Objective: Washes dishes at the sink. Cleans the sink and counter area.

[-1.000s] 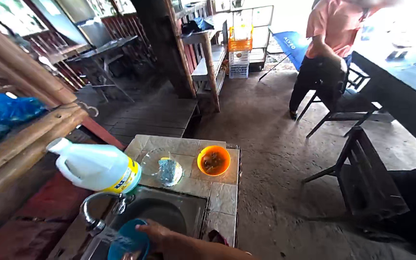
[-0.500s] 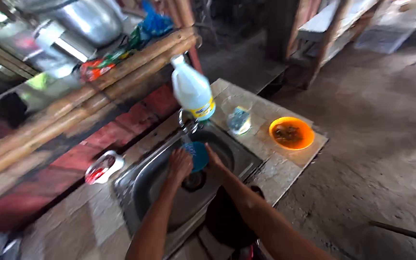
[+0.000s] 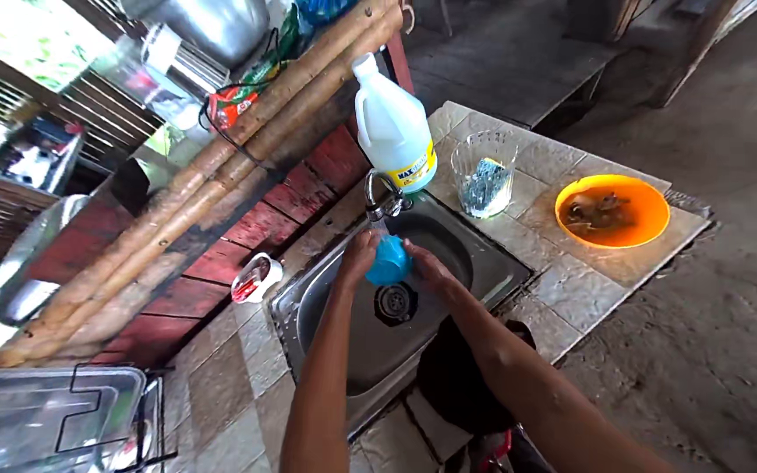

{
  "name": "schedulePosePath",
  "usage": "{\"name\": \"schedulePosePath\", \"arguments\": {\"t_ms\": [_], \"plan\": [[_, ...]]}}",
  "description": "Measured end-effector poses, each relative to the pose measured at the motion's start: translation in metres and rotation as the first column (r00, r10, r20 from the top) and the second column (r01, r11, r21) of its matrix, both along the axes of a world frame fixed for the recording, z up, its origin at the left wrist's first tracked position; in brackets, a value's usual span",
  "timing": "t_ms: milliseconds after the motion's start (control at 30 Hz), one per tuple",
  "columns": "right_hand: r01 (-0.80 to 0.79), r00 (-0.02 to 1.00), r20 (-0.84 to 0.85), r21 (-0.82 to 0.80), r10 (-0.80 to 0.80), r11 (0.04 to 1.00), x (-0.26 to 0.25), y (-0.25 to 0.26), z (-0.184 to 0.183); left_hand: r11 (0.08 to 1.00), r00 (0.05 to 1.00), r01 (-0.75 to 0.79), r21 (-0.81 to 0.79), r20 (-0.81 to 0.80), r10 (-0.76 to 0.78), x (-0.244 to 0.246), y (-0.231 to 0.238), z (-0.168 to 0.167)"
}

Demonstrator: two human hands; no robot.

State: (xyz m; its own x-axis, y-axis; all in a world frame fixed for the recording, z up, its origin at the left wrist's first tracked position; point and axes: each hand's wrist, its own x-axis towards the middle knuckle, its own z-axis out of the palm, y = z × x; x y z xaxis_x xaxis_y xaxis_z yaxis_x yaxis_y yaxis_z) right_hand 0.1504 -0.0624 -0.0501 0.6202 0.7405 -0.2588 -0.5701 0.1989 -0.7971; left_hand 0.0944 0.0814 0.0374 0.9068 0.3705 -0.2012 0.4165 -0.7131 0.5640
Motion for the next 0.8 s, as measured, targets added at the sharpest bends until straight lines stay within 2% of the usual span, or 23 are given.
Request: {"name": "schedulePosePath", "arguments": {"t_ms": [100,200,267,333,433,467,533,633,700,800], "plan": [[0.004,0.997,-0.077,0.132,0.006,0.991,0.001,-0.003,0.009,0.931,0.983,-0.170,0.324,0.120,0.138,0.018,-0.038,-0.025],[0.110,0.980,-0.179,0.100,-0.090,0.989,0.004,-0.005,0.015,0.854,0.987,-0.135,0.503,0.141,0.073,0.016,-0.073,-0.037],[0.149,0.974,-0.186,0.086,-0.131,0.985,0.005,-0.004,0.016,0.890,0.979,-0.182,0.418,0.165,0.122,0.016,-0.070,-0.029],[0.191,0.966,-0.191,0.081,-0.172,0.978,0.008,-0.003,0.015,0.954,0.974,-0.205,0.220,0.140,0.177,0.016,-0.049,-0.018],[0.237,0.953,-0.198,0.006,-0.231,0.972,0.007,-0.002,0.009,0.994,0.993,-0.106,-0.016,0.052,0.107,0.003,-0.027,-0.005],[0.213,0.955,-0.210,-0.008,-0.209,0.977,0.006,-0.002,0.007,0.996,0.995,-0.087,-0.034,0.039,0.089,-0.002,-0.029,0.001],[0.055,0.965,-0.258,-0.014,-0.056,0.998,0.004,-0.002,0.005,0.998,0.998,-0.055,0.001,0.035,0.055,-0.014,-0.044,0.013],[-0.178,0.870,-0.475,-0.048,0.134,0.983,0.002,-0.003,0.015,0.993,0.991,0.047,0.108,0.122,-0.060,-0.041,-0.060,0.009],[-0.167,0.846,-0.527,-0.116,0.081,0.979,0.000,-0.001,0.020,0.988,0.977,0.075,0.135,0.186,-0.099,-0.054,-0.058,-0.007],[-0.001,0.955,-0.292,-0.201,-0.059,0.979,-0.003,0.003,0.012,0.995,0.976,-0.039,0.092,0.217,0.018,-0.071,-0.055,-0.022]]}}
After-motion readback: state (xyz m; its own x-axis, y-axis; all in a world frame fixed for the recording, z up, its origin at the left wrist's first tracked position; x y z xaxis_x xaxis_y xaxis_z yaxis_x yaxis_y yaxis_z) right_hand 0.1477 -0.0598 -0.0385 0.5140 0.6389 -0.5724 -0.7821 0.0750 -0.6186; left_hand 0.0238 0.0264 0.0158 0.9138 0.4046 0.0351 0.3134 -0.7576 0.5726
